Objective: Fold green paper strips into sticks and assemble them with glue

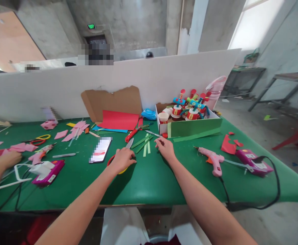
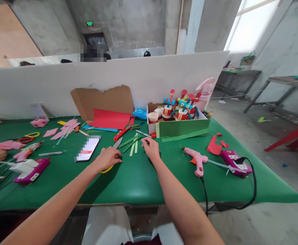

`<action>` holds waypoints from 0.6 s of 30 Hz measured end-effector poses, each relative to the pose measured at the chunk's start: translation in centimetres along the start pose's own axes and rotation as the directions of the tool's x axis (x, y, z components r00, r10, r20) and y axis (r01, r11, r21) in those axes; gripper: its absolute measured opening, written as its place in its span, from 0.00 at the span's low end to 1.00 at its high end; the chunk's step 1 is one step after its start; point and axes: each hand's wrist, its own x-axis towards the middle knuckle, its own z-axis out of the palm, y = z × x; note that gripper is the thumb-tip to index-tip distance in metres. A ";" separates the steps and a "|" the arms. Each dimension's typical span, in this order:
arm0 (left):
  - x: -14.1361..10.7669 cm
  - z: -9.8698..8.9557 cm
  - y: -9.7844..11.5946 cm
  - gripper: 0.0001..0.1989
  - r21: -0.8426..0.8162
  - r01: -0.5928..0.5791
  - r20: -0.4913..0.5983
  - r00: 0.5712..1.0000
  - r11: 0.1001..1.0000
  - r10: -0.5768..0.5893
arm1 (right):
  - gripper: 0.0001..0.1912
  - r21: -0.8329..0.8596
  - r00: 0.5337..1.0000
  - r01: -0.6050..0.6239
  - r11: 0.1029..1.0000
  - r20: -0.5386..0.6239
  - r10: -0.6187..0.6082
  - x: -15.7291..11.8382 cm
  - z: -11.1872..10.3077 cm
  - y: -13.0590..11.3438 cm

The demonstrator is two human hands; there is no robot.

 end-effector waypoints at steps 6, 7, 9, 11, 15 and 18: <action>-0.1 -0.6 1.6 0.13 0.166 -0.014 0.010 1.000 0.986 0.012 | 0.13 0.013 1.000 -0.021 1.000 -0.017 0.021 0.3 -0.3 0.8; -0.3 -0.8 1.8 0.13 0.174 -0.031 0.014 0.999 0.984 0.029 | 0.13 0.015 1.000 -0.025 1.000 -0.018 0.025 0.3 -0.3 0.9; -0.9 -0.9 2.5 0.13 0.164 -0.081 0.029 0.997 0.983 0.078 | 0.14 0.020 0.999 -0.029 0.999 -0.020 0.029 0.4 -0.3 1.0; -2.2 -0.9 3.5 0.12 0.119 -0.155 0.073 0.986 0.981 0.147 | 0.14 0.029 0.999 -0.033 0.999 -0.021 0.033 0.4 -0.3 1.1; -7.1 0.5 6.5 0.10 -0.061 -0.360 0.250 0.898 0.931 0.363 | 0.13 0.036 0.999 -0.040 0.999 -0.002 0.041 0.3 -0.1 0.9; -11.3 2.2 7.9 0.08 -0.204 -0.521 0.294 0.775 0.829 0.560 | 0.12 0.028 0.999 -0.042 0.999 0.014 0.041 0.1 0.2 0.6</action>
